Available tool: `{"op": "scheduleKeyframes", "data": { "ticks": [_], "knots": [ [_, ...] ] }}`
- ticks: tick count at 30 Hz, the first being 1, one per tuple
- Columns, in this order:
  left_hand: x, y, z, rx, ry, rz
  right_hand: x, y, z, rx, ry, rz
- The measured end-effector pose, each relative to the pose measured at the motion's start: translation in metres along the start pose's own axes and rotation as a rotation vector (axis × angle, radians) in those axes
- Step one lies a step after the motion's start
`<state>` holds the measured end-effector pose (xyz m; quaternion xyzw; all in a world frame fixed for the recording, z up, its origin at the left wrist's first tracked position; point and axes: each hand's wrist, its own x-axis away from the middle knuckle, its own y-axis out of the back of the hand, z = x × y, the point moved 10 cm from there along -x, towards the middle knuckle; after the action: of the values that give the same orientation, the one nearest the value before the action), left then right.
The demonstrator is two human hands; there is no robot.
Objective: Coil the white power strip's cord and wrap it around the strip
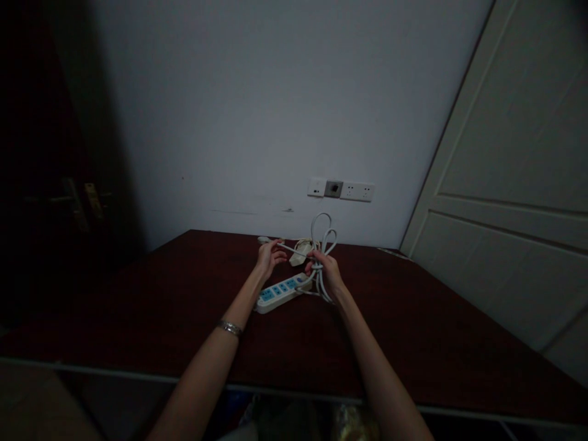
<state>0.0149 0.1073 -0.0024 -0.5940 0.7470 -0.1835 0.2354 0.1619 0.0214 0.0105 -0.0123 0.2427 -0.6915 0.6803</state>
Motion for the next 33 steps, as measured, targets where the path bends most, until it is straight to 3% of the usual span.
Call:
{"op": "scheduleKeyframes", "data": {
  "ticks": [10,19,33],
  "knots": [
    [0.006,0.003,-0.010,-0.038,-0.066,-0.011,0.006,-0.005,-0.023,0.008,-0.086,0.113],
    [0.010,-0.005,-0.020,-0.109,-0.152,0.014,0.020,-0.030,-0.031,-0.076,-0.192,0.312],
    [0.017,-0.032,0.005,-0.276,-0.105,0.164,0.036,-0.041,-0.046,-0.022,-0.325,0.316]
  ]
}}
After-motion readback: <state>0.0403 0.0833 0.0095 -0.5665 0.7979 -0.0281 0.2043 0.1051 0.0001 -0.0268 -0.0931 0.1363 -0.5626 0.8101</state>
